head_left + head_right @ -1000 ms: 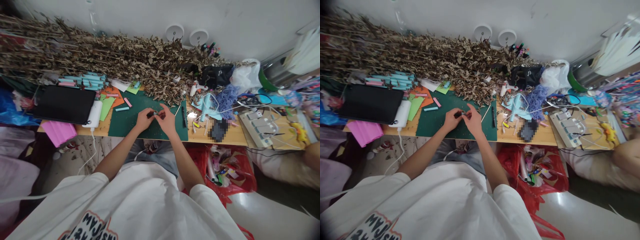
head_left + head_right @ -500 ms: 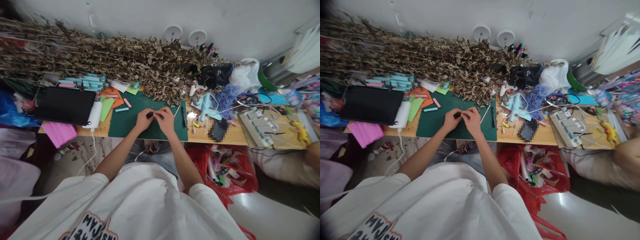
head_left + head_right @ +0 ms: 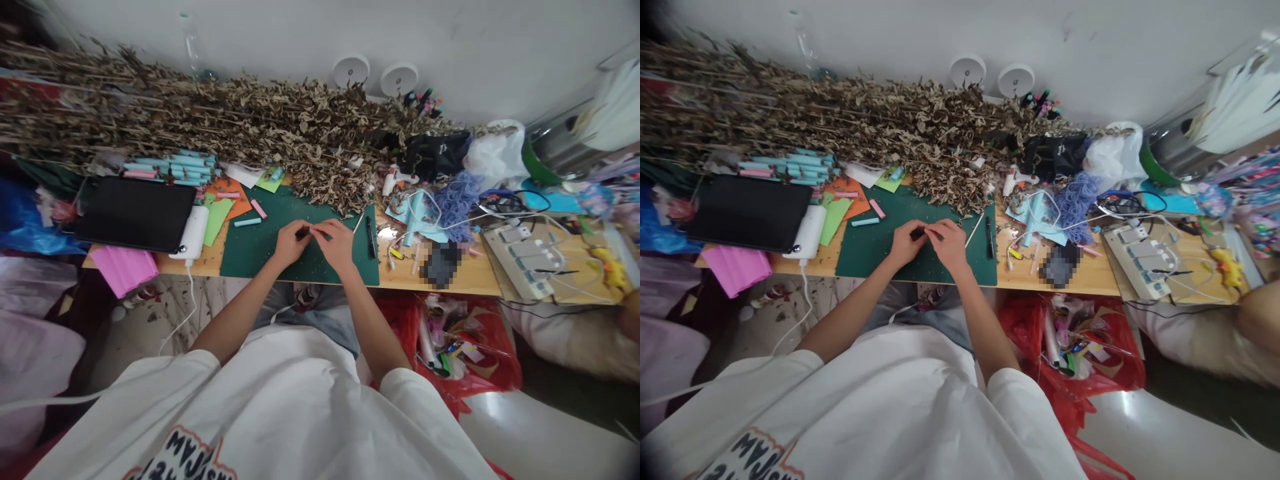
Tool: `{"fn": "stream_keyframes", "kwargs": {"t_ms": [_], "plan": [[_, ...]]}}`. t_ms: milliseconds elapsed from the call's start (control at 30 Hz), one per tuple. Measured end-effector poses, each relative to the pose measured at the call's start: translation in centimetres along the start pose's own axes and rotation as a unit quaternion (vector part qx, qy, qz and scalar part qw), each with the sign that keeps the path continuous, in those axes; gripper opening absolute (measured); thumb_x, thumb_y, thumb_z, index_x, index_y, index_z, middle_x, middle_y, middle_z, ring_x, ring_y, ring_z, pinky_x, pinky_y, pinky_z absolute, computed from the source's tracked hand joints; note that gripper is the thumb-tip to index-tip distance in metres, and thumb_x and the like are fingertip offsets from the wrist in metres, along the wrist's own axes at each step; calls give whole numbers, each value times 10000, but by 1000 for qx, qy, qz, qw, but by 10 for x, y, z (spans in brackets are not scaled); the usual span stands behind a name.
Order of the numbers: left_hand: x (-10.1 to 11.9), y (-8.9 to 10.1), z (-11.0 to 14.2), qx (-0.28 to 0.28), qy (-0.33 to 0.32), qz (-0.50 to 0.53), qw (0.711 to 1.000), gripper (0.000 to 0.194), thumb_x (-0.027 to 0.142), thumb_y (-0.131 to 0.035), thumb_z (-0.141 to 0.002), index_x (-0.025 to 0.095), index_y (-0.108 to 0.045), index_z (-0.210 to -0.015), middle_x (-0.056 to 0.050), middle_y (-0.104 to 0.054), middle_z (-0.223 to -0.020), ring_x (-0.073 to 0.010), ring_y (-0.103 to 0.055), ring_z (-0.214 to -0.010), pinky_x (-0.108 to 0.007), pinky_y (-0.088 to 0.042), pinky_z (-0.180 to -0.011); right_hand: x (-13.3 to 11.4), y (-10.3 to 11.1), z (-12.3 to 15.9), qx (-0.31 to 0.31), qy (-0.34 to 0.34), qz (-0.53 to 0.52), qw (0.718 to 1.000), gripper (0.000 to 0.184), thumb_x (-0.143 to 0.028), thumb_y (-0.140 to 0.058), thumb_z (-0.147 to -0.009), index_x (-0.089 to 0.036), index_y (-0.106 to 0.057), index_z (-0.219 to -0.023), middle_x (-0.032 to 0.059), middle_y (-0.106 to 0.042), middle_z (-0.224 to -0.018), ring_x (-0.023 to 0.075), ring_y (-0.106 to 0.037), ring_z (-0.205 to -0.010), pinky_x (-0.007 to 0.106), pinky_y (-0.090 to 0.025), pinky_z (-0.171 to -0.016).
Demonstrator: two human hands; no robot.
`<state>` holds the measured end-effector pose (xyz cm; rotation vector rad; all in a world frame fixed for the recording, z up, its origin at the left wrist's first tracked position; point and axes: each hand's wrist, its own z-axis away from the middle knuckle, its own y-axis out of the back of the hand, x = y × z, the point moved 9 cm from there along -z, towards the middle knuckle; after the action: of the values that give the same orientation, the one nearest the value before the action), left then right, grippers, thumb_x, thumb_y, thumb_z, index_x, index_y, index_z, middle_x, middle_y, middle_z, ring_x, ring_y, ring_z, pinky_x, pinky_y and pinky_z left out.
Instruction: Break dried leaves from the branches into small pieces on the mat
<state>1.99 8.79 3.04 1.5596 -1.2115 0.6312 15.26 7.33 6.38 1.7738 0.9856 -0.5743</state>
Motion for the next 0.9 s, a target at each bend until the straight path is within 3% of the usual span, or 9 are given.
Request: {"fn": "stream_keyframes", "kwargs": {"t_ms": [267,500,667,800,900], "plan": [[1,0,1,-1,-6,-5,1000,116,147,-622,-807,184,-681,-900,-23,-677,-832,-148,-619,-760,-268,-501,-721,-15,-8,6,-46,47,135,989,235,-307,-486,-965,-225,-706,-985,81,-672,-939,198,-631,-898,324,-524,-815],[0,-1,0,-5,0,-3,1000,87,182,-647,-818,185,-682,-897,-26,-679,-828,-149,-623,-758,-270,-501,-716,4,-1,9,5,-27,30,999,202,-363,-570,-919,-223,-628,-1052,43,-659,-887,180,-617,-789,328,-537,-764],[-3,-1,1,-1,2,-13,1000,87,199,-649,-827,190,-677,-909,-28,-684,-837,-152,-623,-760,-278,-512,-721,-6,-4,9,-22,14,46,999,180,-301,-492,-961,-229,-654,-929,63,-655,-955,189,-613,-898,325,-519,-820],[-1,-1,1,-6,-10,-13,1000,93,187,-646,-825,189,-678,-912,-29,-687,-844,-154,-627,-772,-284,-511,-738,-15,-5,8,-62,34,104,992,203,-284,-462,-971,-230,-658,-977,77,-657,-962,201,-613,-908,330,-507,-830],[0,-1,0,-2,-7,-15,1000,82,186,-646,-824,186,-680,-899,-32,-690,-848,-155,-629,-774,-282,-510,-734,-10,-3,8,-51,3,80,995,198,-303,-518,-940,-221,-633,-1079,74,-656,-966,193,-616,-871,337,-523,-821]]}}
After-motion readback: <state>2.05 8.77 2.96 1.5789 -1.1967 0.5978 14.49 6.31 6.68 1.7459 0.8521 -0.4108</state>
